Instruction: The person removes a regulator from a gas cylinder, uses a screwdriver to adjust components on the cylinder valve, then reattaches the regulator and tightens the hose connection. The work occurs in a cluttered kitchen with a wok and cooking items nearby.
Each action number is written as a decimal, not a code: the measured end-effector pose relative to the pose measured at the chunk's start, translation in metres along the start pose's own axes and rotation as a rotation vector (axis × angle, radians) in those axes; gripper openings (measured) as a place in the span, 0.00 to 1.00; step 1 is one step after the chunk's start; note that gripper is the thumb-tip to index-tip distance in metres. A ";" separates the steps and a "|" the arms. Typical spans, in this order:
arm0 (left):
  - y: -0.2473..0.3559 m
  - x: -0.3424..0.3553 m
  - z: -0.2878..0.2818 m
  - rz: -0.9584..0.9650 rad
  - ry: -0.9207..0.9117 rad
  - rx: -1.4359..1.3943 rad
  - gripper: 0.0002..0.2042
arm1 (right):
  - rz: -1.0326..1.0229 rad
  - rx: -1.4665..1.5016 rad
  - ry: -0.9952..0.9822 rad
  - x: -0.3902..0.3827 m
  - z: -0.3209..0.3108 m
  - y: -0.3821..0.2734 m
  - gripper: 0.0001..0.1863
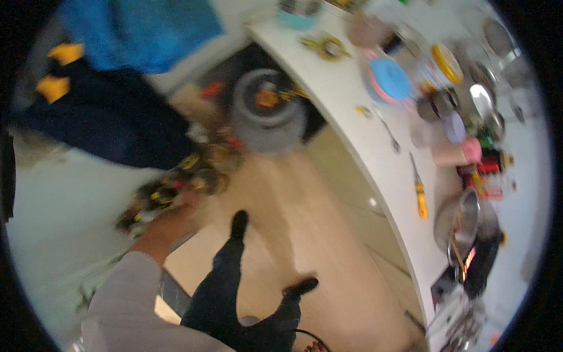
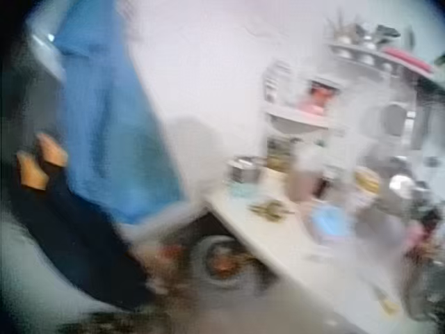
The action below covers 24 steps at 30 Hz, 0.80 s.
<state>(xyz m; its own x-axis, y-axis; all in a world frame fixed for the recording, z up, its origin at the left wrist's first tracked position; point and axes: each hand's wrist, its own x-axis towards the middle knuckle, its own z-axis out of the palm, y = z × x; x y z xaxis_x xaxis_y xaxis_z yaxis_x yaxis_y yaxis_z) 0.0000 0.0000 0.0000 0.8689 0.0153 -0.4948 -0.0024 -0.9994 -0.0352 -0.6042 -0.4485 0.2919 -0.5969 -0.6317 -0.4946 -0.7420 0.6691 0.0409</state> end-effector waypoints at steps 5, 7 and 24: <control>-0.064 0.072 0.037 0.109 -0.005 0.089 0.15 | -0.086 0.259 -0.380 -0.048 0.017 -0.002 0.20; -0.044 0.075 0.057 0.145 -0.038 0.104 0.16 | -0.130 0.280 -0.324 -0.044 0.010 -0.006 0.19; -0.012 0.113 -0.014 -0.672 -0.795 -0.627 0.28 | -0.092 0.242 -0.406 -0.081 0.065 0.036 0.24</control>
<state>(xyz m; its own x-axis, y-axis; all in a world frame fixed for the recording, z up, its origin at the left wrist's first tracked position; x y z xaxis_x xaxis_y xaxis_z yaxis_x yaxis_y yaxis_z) 0.1050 0.0129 -0.0430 0.0583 0.3318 -0.9415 0.7628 -0.6233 -0.1724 -0.5625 -0.3475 0.2769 -0.3292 -0.5210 -0.7875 -0.6650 0.7200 -0.1983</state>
